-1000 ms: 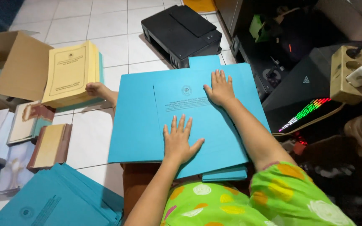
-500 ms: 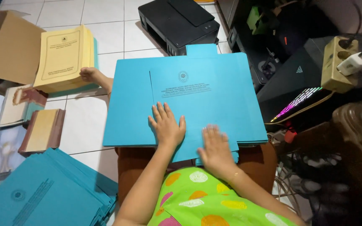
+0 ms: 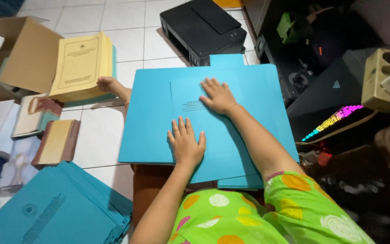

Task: Organizing and stacking blue paper folders on the floor in a print shop environment.

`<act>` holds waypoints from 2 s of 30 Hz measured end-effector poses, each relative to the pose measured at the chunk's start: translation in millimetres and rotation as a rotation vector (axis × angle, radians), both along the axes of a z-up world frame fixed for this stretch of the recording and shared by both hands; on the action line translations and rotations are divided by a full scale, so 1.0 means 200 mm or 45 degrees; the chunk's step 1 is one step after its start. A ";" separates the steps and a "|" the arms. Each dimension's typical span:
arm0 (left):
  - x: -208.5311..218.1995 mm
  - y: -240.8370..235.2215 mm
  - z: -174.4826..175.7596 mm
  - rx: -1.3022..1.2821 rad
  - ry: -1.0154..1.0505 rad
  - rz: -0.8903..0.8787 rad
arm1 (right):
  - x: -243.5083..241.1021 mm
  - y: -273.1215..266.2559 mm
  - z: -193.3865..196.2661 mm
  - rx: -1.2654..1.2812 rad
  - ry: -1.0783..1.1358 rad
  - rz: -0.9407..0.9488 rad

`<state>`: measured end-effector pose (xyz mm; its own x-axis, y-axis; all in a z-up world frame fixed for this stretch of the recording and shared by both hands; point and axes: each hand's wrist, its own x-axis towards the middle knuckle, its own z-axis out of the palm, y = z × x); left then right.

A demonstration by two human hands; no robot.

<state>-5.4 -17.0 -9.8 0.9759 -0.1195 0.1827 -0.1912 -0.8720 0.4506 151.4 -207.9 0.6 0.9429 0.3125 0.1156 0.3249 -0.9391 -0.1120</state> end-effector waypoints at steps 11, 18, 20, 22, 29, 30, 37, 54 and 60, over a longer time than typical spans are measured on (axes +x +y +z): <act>-0.01 0.00 0.05 0.010 0.032 0.000 | -0.47 -0.18 -0.01 0.099 0.124 -0.423; -0.01 -0.02 0.06 0.066 0.121 0.029 | -1.27 -0.13 0.01 0.041 0.162 -0.470; -0.02 -0.02 0.07 0.057 0.128 0.026 | -1.36 -0.02 0.04 0.012 0.131 -0.450; -0.02 -0.01 0.06 0.054 0.127 0.022 | -1.40 0.08 0.07 -0.009 0.094 -0.430; -0.02 0.01 0.03 -0.035 0.032 -0.005 | -0.94 0.14 0.00 -0.069 0.122 0.086; -0.02 0.01 0.03 -0.036 0.019 -0.002 | -0.82 0.13 -0.04 -0.092 0.049 0.137; -0.02 0.02 0.06 -0.057 0.030 -0.026 | -0.14 0.07 0.05 0.054 0.111 0.144; -0.01 -0.01 0.06 0.080 0.169 0.009 | -0.89 -0.19 0.09 0.017 0.192 -0.289; -0.01 -0.02 0.09 0.136 0.241 -0.015 | -1.29 -0.10 0.08 0.107 0.163 -0.276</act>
